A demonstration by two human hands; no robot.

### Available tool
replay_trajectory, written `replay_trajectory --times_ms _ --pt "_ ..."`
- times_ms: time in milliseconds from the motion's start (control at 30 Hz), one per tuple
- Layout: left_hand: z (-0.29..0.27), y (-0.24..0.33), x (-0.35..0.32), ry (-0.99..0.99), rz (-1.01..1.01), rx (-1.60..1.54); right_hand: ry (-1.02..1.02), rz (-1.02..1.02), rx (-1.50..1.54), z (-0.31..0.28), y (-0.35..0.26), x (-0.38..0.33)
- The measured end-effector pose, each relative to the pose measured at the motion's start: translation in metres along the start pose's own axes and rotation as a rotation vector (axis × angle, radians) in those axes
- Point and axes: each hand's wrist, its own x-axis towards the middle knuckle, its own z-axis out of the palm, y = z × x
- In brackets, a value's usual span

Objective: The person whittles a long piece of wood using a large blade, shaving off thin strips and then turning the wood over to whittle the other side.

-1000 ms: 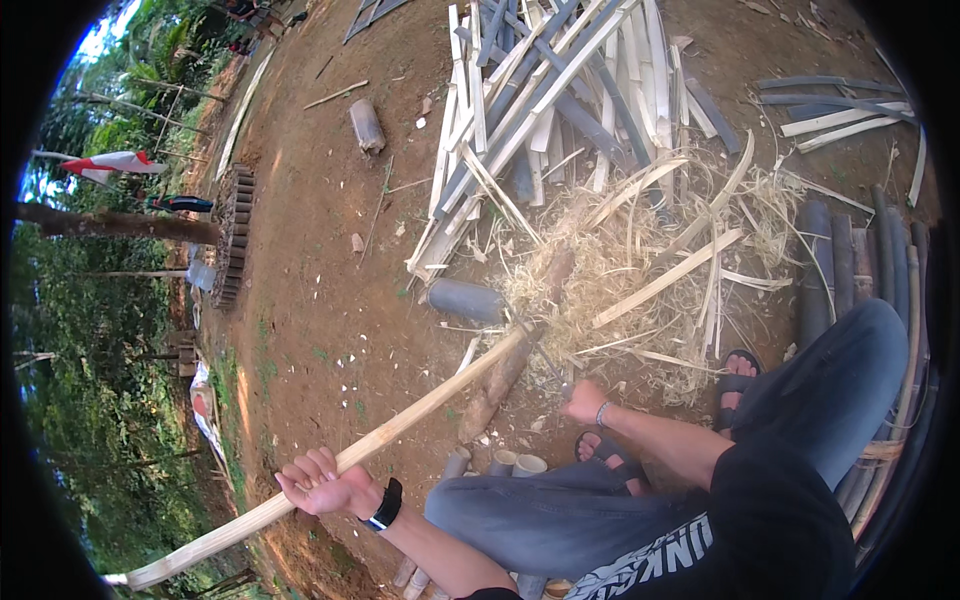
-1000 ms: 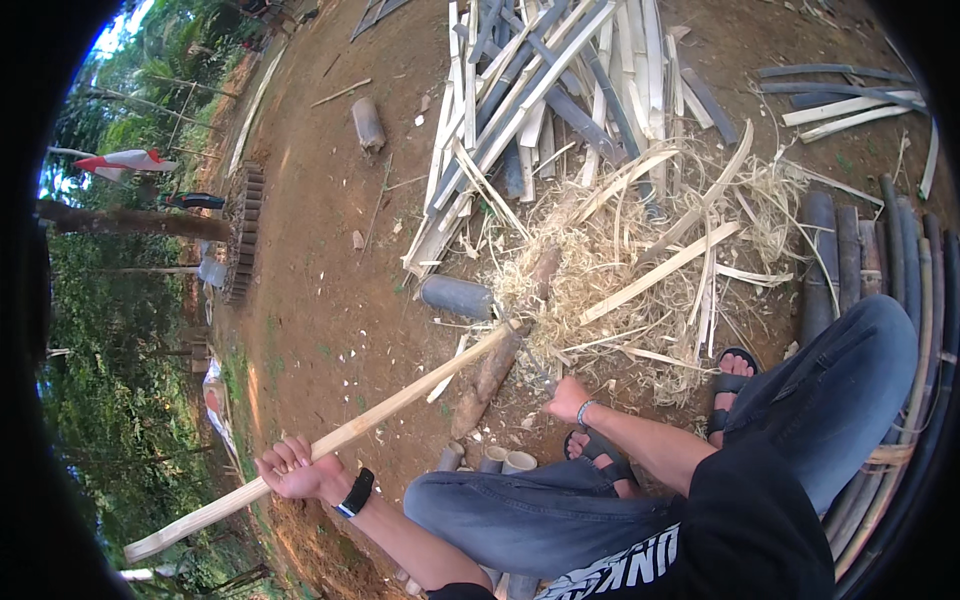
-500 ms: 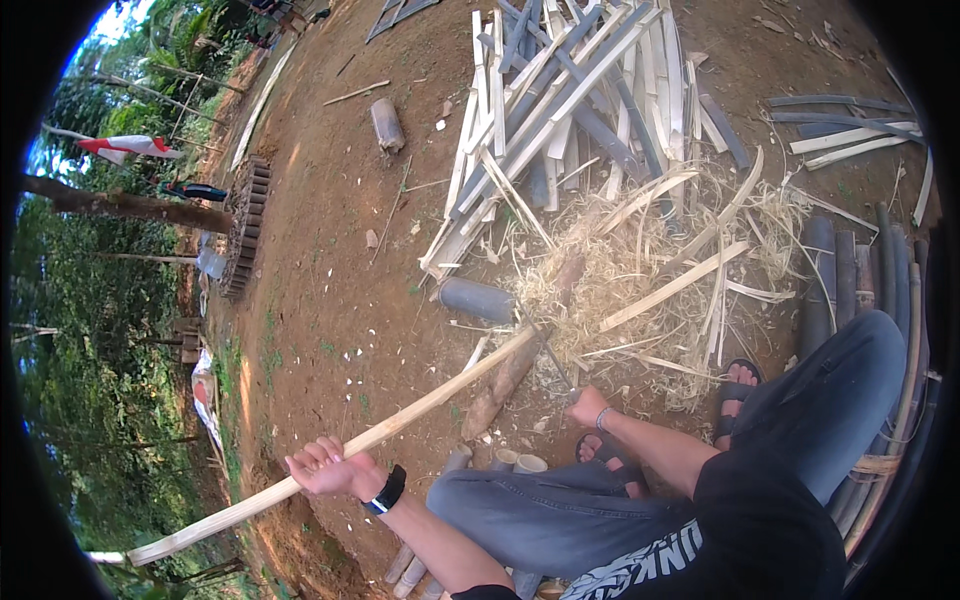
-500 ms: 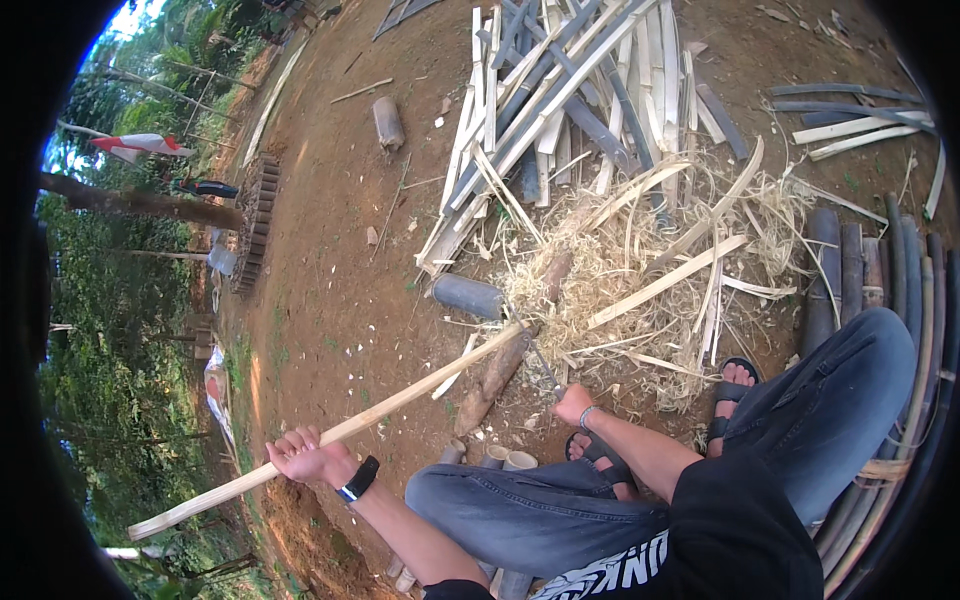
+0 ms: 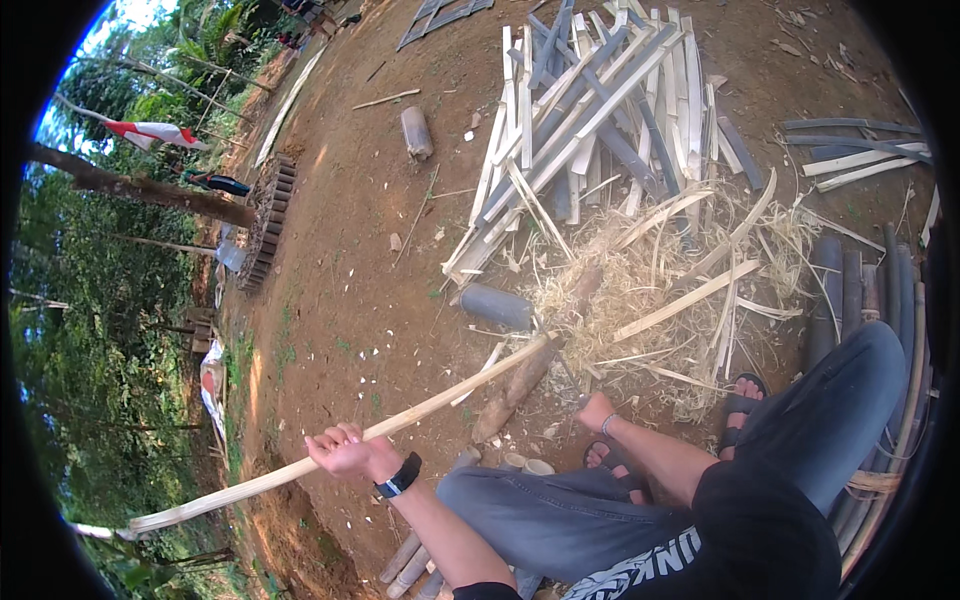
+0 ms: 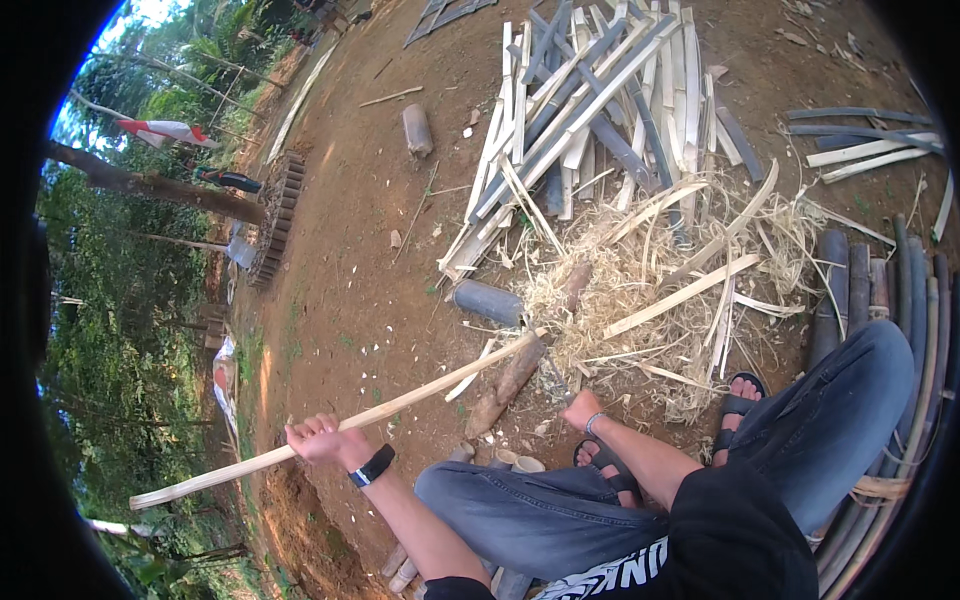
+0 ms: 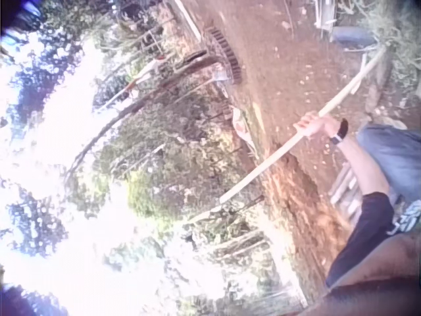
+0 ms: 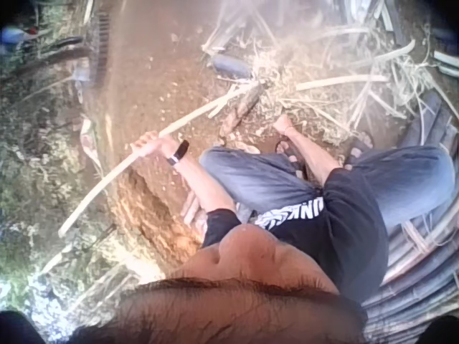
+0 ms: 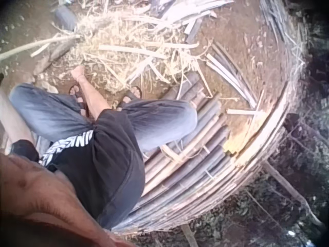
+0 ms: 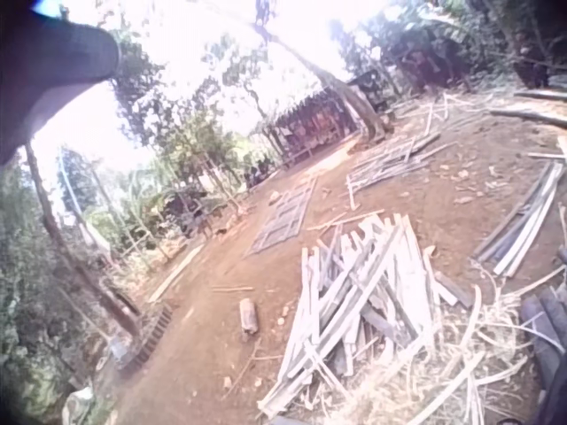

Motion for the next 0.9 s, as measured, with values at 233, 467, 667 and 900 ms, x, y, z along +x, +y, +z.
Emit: replay_trajectory --times_ms 233,467,667,900 --pt "0.009 0.002 -0.006 -0.015 0.031 -0.010 -0.142 -0.217 -0.024 0.012 -0.073 -0.033" --pt "0.005 -0.004 0.001 0.017 0.046 0.054 -0.230 -0.250 0.023 0.015 -0.123 -0.078" --pt "-0.002 -0.001 0.005 0.094 0.033 0.043 -0.126 -0.029 -0.081 -0.001 -0.074 -0.041" --pt "0.012 0.002 -0.008 0.028 0.022 0.067 -0.220 -0.373 0.065 0.023 -0.177 -0.101"
